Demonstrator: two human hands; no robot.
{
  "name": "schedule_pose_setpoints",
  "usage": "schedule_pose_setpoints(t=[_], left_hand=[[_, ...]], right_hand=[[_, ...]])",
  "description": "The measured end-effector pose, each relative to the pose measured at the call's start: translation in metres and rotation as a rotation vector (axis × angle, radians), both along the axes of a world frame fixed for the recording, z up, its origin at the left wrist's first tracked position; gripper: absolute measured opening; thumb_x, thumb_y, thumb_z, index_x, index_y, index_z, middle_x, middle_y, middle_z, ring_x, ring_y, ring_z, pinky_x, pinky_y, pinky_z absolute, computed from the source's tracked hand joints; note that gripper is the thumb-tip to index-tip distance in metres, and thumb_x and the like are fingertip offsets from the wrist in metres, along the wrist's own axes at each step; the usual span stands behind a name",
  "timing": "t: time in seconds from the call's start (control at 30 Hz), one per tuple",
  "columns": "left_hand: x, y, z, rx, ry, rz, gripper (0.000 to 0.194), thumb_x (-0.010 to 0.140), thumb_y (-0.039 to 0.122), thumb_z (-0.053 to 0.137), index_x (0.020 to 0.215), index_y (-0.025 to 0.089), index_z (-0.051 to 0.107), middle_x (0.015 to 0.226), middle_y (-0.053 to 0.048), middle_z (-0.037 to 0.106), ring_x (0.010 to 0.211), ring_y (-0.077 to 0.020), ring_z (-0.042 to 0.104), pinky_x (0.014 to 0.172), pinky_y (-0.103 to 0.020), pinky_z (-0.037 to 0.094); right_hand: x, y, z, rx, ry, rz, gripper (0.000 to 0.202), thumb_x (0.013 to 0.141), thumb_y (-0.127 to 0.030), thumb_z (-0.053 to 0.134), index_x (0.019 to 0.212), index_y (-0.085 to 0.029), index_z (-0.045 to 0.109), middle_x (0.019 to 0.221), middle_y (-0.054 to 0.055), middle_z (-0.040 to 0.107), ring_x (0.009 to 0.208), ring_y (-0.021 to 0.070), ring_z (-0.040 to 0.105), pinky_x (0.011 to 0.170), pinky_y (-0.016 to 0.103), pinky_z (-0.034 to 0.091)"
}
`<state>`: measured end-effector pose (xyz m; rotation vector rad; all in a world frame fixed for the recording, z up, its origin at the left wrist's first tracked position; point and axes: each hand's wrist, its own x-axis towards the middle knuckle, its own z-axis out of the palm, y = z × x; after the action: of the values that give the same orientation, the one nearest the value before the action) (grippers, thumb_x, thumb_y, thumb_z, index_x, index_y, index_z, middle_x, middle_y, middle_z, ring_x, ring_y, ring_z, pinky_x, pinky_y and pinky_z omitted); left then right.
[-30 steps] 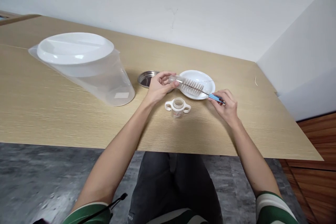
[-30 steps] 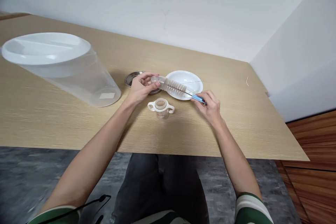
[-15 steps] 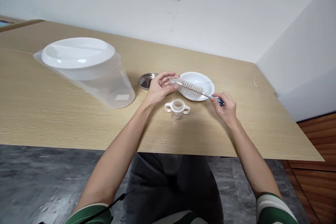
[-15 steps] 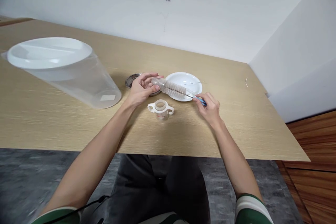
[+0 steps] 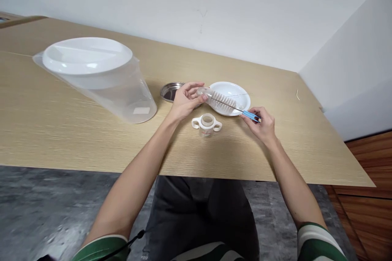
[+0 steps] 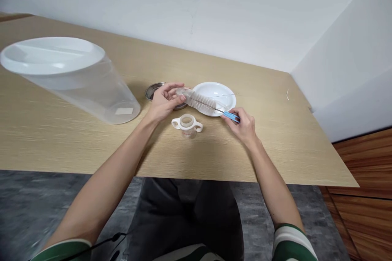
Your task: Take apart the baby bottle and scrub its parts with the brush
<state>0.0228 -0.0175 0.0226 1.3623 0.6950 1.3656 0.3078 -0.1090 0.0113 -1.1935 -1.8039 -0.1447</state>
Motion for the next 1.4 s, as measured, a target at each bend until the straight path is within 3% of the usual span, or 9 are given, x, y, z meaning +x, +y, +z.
schedule_pose_setpoints(t=[0.43,0.97,1.4], left_hand=[[-0.0012,-0.0002,-0.0011,0.075,0.037,-0.033,0.057,0.059,0.036,0.096,0.104,0.018,0.067,0.115,-0.013,0.074,0.111,-0.0261,0.070,0.099,-0.041,0.057],[-0.0020,-0.0014,-0.0006,0.069,0.043,-0.079,0.050,0.060,0.027,0.094,0.102,0.017,0.068,0.118,-0.014,0.074,0.110,-0.0247,0.070,0.095,-0.038,0.058],[0.0013,-0.0038,0.0013,0.058,0.050,-0.061,0.052,0.060,0.034,0.095,0.102,0.018,0.069,0.117,-0.013,0.074,0.112,-0.0252,0.069,0.097,-0.038,0.057]], right_hand=[[0.0030,0.0010,-0.0013,-0.024,0.005,-0.013,0.027,0.088,-0.047,0.072,0.094,-0.022,0.064,0.078,0.001,0.072,0.057,0.0122,0.061,0.052,0.025,0.048],[0.0033,0.0000,0.0014,-0.075,-0.011,-0.022,0.032,0.093,-0.051,0.064,0.087,-0.020,0.067,0.068,0.001,0.069,0.048,0.0098,0.051,0.049,0.024,0.041],[0.0005,-0.0029,0.0048,-0.085,-0.057,-0.025,0.031,0.094,-0.049,0.063,0.080,-0.021,0.065,0.061,-0.001,0.063,0.050,0.0113,0.053,0.053,0.026,0.042]])
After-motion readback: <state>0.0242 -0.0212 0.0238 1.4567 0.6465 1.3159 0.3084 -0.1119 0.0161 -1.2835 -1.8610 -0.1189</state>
